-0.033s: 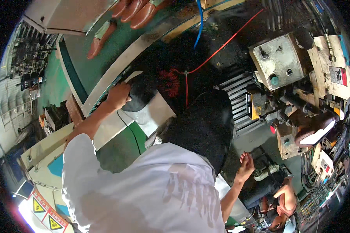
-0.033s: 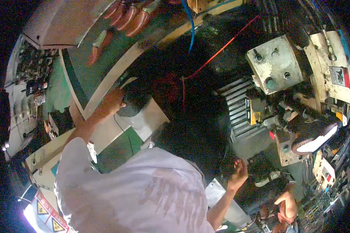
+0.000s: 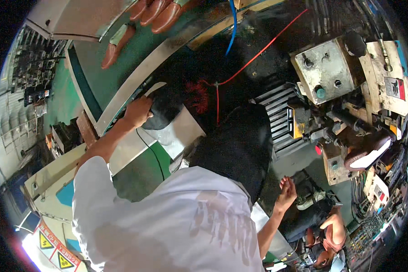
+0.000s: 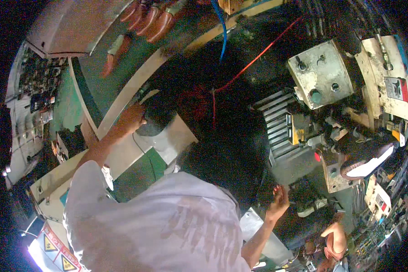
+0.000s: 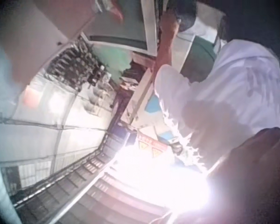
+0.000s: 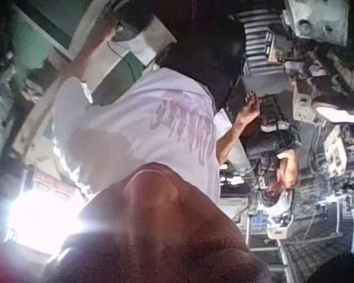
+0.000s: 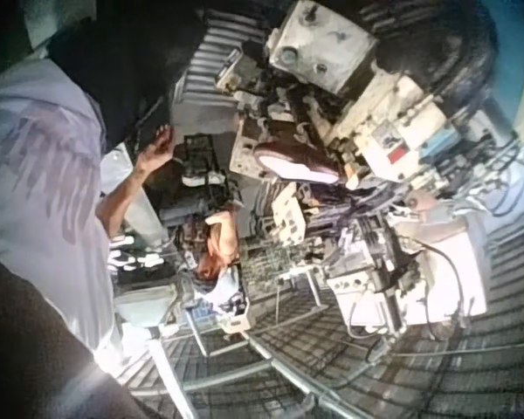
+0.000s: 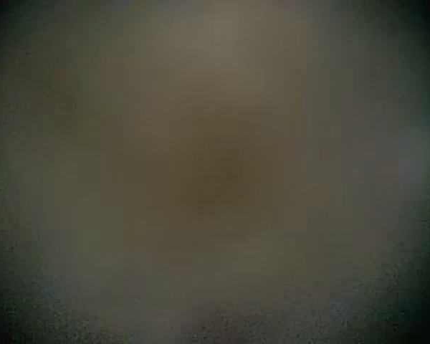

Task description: The person repeatedly picks up brown shoe uppers and white insoles from a conveyor belt, aligns them, and presses them together using a shoe-lasting machine. They then place the assembled shoes onto a nearby shelf. This process is repeated for multiple pairs throughout the clip.

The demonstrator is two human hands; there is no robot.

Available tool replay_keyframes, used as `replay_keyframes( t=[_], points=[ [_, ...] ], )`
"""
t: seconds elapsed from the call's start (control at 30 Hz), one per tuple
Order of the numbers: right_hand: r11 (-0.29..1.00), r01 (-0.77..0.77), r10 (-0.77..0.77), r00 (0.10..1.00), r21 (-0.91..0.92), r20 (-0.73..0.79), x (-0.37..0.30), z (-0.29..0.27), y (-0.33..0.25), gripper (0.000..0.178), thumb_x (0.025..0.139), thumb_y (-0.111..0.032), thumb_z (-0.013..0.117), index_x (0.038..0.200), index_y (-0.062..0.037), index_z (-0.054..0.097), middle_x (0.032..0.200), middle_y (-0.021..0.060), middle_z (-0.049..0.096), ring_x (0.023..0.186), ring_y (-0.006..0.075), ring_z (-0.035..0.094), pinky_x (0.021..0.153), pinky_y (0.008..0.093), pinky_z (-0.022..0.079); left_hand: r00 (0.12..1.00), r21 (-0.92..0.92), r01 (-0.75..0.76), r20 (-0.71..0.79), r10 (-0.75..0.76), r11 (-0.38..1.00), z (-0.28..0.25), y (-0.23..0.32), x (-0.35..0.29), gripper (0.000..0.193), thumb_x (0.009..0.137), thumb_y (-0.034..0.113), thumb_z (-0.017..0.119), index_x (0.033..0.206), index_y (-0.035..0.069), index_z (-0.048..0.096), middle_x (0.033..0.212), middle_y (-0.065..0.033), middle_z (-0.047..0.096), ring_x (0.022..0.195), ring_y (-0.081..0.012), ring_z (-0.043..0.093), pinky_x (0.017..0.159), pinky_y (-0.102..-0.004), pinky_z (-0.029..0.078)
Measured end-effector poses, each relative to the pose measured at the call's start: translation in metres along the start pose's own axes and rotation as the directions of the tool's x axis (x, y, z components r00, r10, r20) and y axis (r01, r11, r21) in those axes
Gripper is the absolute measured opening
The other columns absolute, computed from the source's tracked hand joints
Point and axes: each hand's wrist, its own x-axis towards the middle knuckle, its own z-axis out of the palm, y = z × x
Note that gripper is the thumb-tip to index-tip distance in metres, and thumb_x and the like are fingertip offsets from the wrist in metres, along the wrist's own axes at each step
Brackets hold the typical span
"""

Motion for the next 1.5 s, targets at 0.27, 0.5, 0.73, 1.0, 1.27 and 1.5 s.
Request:
replay_keyframes(
  t=[0.27,0.5,0.73,1.0,1.27,1.5],
  points=[
    [0.999,-0.035,0.034,0.999,-0.003,-0.024,-0.003,0.010,-0.021,0.031,0.111,-0.014,0.059,0.129,0.0079,0.070,0.120,0.0126,0.077,0.107,0.0202,0.073,0.098,0.0343,0.058,0.960,-0.259,-0.025,0.264,0.095,0.966,-0.006,-0.023,0.012,0.032,0.083,0.023,0.083,0.097,-0.001,0.067,0.094,-0.0230,0.072,0.094,-0.0461,0.072,0.082,-0.0568,0.055],
    [0.995,0.078,-0.085,0.989,-0.062,-0.119,0.010,-0.015,-0.058,0.025,0.109,-0.004,0.059,0.127,0.0057,0.071,0.115,0.0124,0.079,0.106,0.0187,0.074,0.099,0.0343,0.058,0.835,-0.275,-0.026,0.522,0.172,0.961,-0.103,0.028,0.034,0.030,0.090,0.027,0.073,0.098,-0.001,0.067,0.090,-0.0237,0.073,0.087,-0.0418,0.073,0.077,-0.0531,0.056],
    [0.945,0.218,-0.301,0.871,-0.244,-0.388,0.043,-0.104,-0.225,0.025,0.105,-0.012,0.062,0.123,-0.0030,0.076,0.125,0.0213,0.075,0.116,0.0381,0.073,0.102,0.0419,0.056,0.745,-0.184,-0.329,0.552,0.374,0.926,-0.169,0.083,0.062,0.037,0.086,0.031,0.084,0.106,0.004,0.068,0.106,-0.0193,0.070,0.102,-0.0375,0.072,0.087,-0.0474,0.056],
    [0.783,0.341,-0.613,0.283,-0.520,-0.737,0.111,-0.339,-0.311,0.033,0.102,-0.006,0.062,0.134,-0.0030,0.071,0.123,0.0180,0.076,0.104,0.0248,0.072,0.096,0.0354,0.054,0.700,-0.172,-0.345,0.608,0.375,0.923,-0.237,0.155,0.103,0.068,0.105,0.036,0.069,0.158,0.001,0.046,0.155,-0.0219,0.054,0.142,-0.0348,0.055,0.116,-0.0471,0.046],
    [0.711,0.328,-0.647,-0.040,-0.622,-0.761,0.193,-0.572,-0.373,0.054,0.095,-0.012,0.064,0.145,0.0053,0.055,0.139,0.0301,0.066,0.130,0.0457,0.063,0.114,0.0471,0.049,0.706,-0.114,-0.338,0.626,0.332,0.934,-0.247,0.226,0.164,0.076,0.103,0.042,0.071,0.159,-0.001,0.043,0.161,-0.0216,0.048,0.148,-0.0344,0.049,0.118,-0.0465,0.044],
    [0.746,0.195,-0.633,-0.087,-0.637,-0.769,0.235,-0.686,-0.418,0.066,0.092,-0.012,0.063,0.152,0.0090,0.043,0.144,0.0336,0.061,0.135,0.0492,0.058,0.117,0.0501,0.045,0.753,-0.125,-0.321,0.567,0.333,0.939,-0.275,0.314,0.188,0.072,0.102,0.041,0.073,0.154,0.000,0.045,0.154,-0.0207,0.050,0.143,-0.0335,0.050,0.115,-0.0462,0.044]
  ],
)
